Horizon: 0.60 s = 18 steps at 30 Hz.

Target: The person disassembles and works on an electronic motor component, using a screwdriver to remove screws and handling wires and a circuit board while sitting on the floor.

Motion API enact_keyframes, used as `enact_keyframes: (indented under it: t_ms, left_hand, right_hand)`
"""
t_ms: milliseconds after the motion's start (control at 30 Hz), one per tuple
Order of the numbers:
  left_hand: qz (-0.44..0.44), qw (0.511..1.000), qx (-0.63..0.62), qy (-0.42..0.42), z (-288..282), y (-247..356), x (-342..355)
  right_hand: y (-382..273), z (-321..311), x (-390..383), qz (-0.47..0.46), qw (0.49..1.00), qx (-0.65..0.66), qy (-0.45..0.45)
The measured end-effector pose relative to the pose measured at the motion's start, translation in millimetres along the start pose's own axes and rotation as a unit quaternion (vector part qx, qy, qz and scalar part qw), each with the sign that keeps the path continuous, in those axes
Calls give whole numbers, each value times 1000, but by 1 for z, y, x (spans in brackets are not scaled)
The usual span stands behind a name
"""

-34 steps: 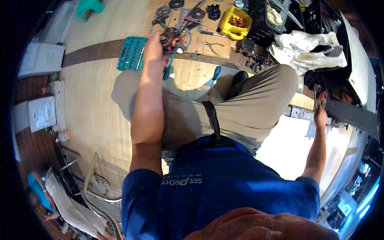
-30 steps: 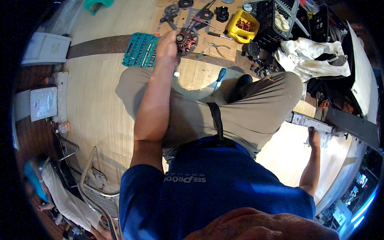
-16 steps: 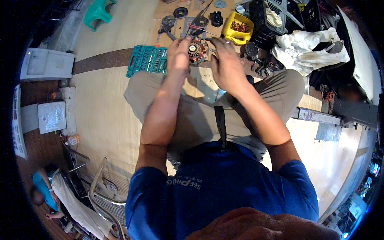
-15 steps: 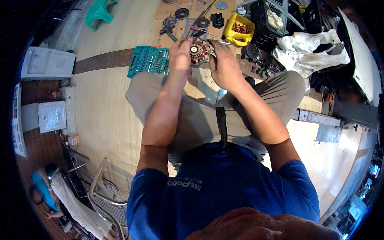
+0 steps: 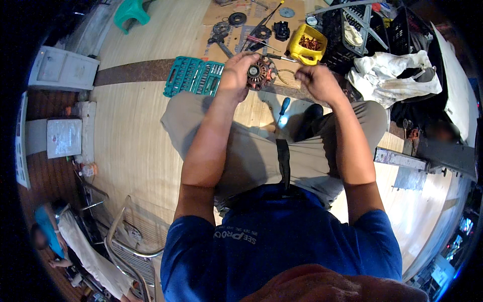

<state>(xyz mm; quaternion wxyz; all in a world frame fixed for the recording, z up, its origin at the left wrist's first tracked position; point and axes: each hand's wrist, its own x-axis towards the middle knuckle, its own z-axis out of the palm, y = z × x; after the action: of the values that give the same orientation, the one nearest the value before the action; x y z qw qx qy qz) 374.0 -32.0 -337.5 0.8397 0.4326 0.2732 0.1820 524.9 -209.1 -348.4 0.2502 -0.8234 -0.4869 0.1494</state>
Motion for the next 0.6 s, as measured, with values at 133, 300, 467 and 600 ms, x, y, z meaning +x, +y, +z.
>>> enact_keyframes:
  t_ms: [133,300,467,600]
  left_hand:
    - [71,991,-62,94,-18,-12,9]
    - [106,972,175,117,-25,-19,18]
    - [-5,994,96,-44,-5,-2,6]
    - [-49,998,-15,30,-11,8,-1]
  right_hand:
    - [-42,-15,-38,-84,971,44,-217]
    - [-77,-69,-37,-73,984,159,29]
    - [21,-85,-27,47,986,-32,160]
    - [30,-87,-88,56,993,-99,14]
